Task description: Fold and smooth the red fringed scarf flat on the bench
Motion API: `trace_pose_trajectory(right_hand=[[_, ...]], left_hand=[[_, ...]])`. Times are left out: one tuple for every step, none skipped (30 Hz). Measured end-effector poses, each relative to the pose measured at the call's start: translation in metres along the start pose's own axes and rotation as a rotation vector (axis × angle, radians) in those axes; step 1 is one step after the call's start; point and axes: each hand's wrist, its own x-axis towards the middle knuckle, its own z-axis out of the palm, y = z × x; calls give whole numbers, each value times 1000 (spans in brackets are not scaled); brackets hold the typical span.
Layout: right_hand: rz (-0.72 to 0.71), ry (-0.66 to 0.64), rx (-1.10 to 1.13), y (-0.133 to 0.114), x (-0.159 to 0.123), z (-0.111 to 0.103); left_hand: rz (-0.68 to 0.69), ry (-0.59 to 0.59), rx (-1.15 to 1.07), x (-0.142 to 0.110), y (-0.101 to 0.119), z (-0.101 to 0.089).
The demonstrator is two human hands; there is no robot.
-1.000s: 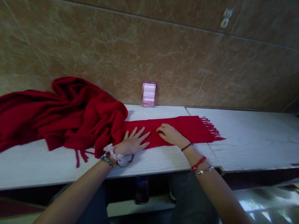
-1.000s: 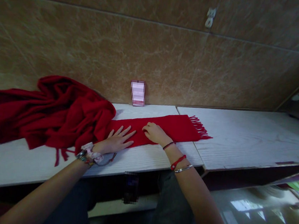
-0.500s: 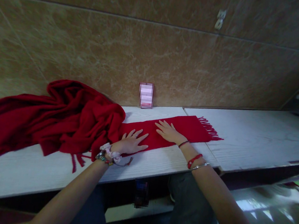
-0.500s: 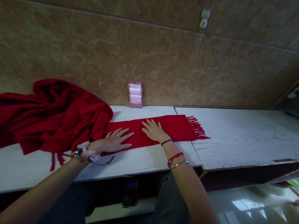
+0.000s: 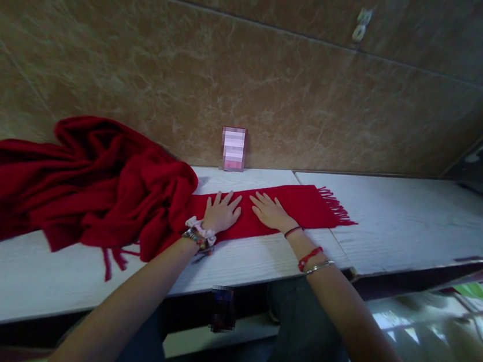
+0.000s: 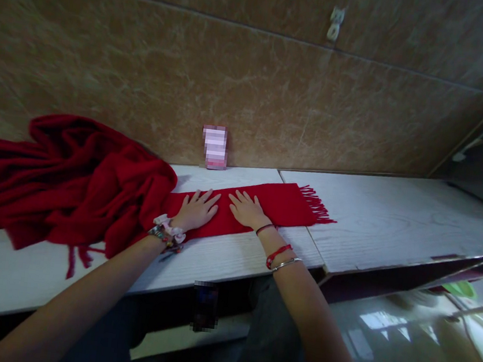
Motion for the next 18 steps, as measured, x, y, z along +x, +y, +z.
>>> trace_pose_trajectory(right_hand=[[19, -2, 1, 0, -1, -1], [38, -4, 5, 1, -2, -1], [57, -10, 10, 2, -2, -2], [75, -17, 17, 2, -1, -3], [88, -20, 24, 3, 0, -4], [94, -19, 30, 2, 2, -5], [92, -12, 32, 1, 4, -6], [79, -4, 31, -1, 7, -7], [56, 1, 29, -3, 11, -7], [29, -3, 28, -6, 14, -7], [3, -11, 25, -9, 17, -7], [-16, -24, 22, -11, 20, -7], [-28, -37, 19, -13, 23, -6], [-32, -44, 17, -13, 25, -4], [-28, -43, 13, -12, 27, -3], [-17, -40, 10, -10, 28, -2], [2, -35, 9, -6, 29, 0], [27, -31, 7, -2, 29, 1]], left_hand=[[-13, -1, -4, 0, 0, -1], [-26, -1, -8, 0, 0, -2], [-39, -1, -12, 0, 0, -3], [-49, -1, -16, 1, 0, -3], [-56, -1, -19, 1, 0, -3], [-58, 0, -23, 2, 0, -3], [-57, 0, -26, 2, 0, -3], [-56, -1, -28, 2, 0, -2], [-53, 2, -29, 2, 0, -1], [-50, 8, -30, 2, 0, -1], [-48, 14, -29, 2, -1, 0], [-46, 18, -27, 2, -1, 0], [-46, 18, -24, 2, 0, 0], [-48, 16, -21, 1, 0, 0], [-53, 9, -18, 1, 0, 0], [-60, 3, -14, 1, 1, -1], [-65, 0, -10, 1, 1, -1], [-68, 1, -8, 1, 1, -1]])
